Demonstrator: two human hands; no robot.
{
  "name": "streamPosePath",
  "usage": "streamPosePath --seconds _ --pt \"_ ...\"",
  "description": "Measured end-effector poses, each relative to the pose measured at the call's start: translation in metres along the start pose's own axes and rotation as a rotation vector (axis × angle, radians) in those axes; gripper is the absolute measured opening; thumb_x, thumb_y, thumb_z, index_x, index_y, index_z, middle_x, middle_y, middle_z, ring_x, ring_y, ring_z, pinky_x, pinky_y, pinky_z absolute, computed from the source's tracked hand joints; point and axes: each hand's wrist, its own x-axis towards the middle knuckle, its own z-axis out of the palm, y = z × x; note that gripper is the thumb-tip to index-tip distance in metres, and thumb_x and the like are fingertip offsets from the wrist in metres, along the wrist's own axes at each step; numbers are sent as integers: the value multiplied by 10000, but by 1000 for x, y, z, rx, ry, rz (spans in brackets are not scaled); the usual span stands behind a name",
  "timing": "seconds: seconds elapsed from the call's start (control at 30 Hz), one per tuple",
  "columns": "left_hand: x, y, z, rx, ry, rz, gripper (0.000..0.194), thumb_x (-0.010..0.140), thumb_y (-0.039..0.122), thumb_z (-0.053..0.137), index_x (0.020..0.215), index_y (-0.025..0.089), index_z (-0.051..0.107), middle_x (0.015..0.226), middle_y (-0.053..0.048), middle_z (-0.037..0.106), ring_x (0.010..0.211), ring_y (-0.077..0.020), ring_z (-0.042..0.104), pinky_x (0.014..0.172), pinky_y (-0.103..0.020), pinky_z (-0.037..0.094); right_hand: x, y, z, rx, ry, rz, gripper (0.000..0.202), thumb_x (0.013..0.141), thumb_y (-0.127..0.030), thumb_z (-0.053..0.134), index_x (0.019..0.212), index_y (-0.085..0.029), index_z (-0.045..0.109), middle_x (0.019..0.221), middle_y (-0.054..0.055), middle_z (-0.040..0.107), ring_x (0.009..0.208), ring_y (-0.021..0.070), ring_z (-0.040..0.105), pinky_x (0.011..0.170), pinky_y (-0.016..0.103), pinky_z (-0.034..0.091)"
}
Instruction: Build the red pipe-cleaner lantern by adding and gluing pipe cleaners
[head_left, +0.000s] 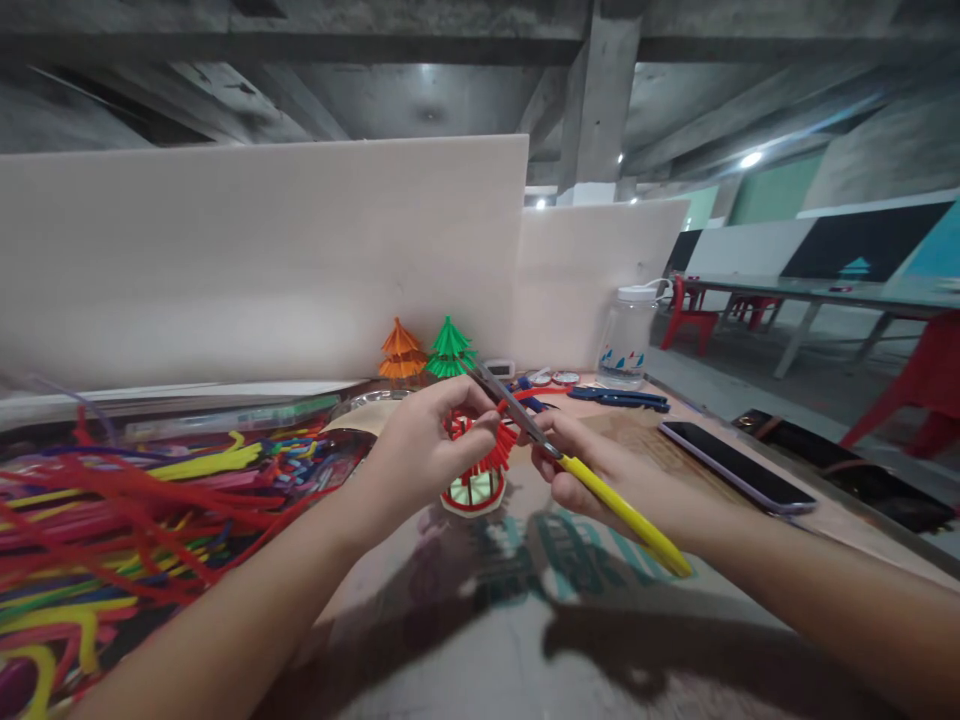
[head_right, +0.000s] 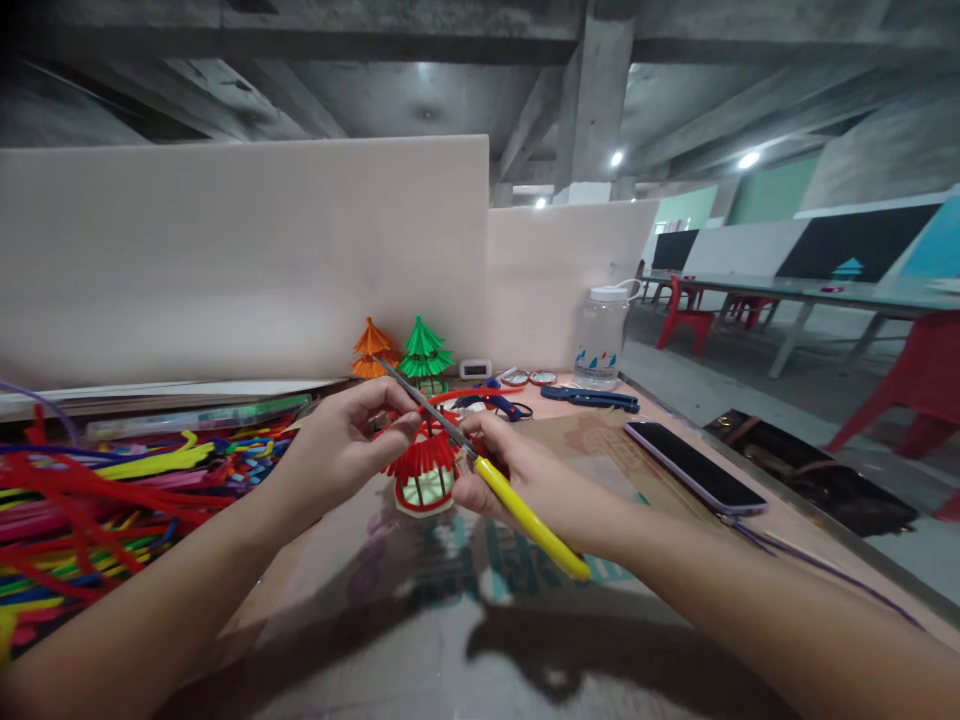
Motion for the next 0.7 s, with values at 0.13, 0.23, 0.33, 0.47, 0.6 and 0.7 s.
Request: streamPosePath --seconds 0.13,0.23,0.33,0.47,0.6,0.7 --pt "0 1 2 -6 -22 4 98 830 117 582 787 195 622 831 17 690 759 -132 617 680 -240 464 1 -2 -1 -27 2 -20 534 899 -675 586 1178 -226 510 914 -4 499 709 112 419 595 232 382" --pt "-1 1 2 1 -17 3 101 816 108 581 786 198 616 833 20 698 752 -133 621 679 -244 464 1 -1 -1 -44 14 -38 506 907 -671 579 1140 -226 519 883 -15 481 684 106 394 574 226 368" --pt "-2 0 1 14 -10 2 92 806 115 582 793 200 615 839 11 709 769 -148 636 691 -260 470 -1 -1 0 -49 51 -17 500 899 -668 597 1113 -220 532 861 -21 477 682 106 406 580 227 380" --pt "-1 0 1 36 3 7 105 806 124 565 814 202 633 835 9 707 780 -151 646 712 -267 481 -1 -2 5 42 105 50 553 863 -661 654 1189 -228 543 899 -6 559 690 110 481 590 230 403" --pt "0 2 3 120 5 33 117 824 140 558 842 201 655 848 6 721 776 -151 650 708 -264 481 3 0 9 -31 198 48 509 835 -570 740 1166 -226 562 897 10 633 723 136 551 629 257 444" --pt "2 2 1 191 32 35 101 873 205 567 825 197 656 841 -5 729 772 -159 652 708 -273 479 8 6 4 -105 279 52 469 824 -523 752 1119 -213 561 860 14 662 738 158 595 664 285 470"
